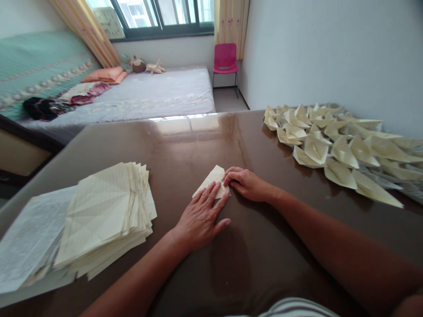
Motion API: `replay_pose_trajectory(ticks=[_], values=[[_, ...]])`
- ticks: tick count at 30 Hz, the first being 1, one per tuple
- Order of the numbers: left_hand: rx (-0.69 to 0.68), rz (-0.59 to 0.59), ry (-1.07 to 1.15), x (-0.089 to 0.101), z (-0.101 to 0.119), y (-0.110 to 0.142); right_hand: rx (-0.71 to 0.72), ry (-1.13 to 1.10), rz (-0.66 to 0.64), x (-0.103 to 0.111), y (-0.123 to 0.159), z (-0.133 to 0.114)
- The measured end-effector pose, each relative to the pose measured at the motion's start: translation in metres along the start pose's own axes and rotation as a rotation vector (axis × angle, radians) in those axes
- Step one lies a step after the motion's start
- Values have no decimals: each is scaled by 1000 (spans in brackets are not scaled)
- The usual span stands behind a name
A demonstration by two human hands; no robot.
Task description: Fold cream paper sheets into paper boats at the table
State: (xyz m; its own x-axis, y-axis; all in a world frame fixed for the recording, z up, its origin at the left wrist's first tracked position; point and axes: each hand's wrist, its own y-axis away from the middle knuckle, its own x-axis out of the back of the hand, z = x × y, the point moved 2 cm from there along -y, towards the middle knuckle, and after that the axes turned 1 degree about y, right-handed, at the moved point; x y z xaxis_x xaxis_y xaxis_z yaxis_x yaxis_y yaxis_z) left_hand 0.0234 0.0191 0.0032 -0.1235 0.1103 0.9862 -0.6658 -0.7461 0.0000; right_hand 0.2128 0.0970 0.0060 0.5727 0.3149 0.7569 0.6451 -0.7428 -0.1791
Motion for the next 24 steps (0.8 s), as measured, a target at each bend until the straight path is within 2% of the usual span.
replay_pose_trajectory(ticks=[5,11,18,24], values=[[0,12,2,2,-2,0,64,-13,3,2,2,-4],[-20,6,-21,2,-7,1,85,78,-9,6,5,-13],[-19,64,-30,-1,-9,1,-21,260,-22,-3,7,-19],[-18,71,-34,0,-10,1,-62,289,-35,-6,8,-23]])
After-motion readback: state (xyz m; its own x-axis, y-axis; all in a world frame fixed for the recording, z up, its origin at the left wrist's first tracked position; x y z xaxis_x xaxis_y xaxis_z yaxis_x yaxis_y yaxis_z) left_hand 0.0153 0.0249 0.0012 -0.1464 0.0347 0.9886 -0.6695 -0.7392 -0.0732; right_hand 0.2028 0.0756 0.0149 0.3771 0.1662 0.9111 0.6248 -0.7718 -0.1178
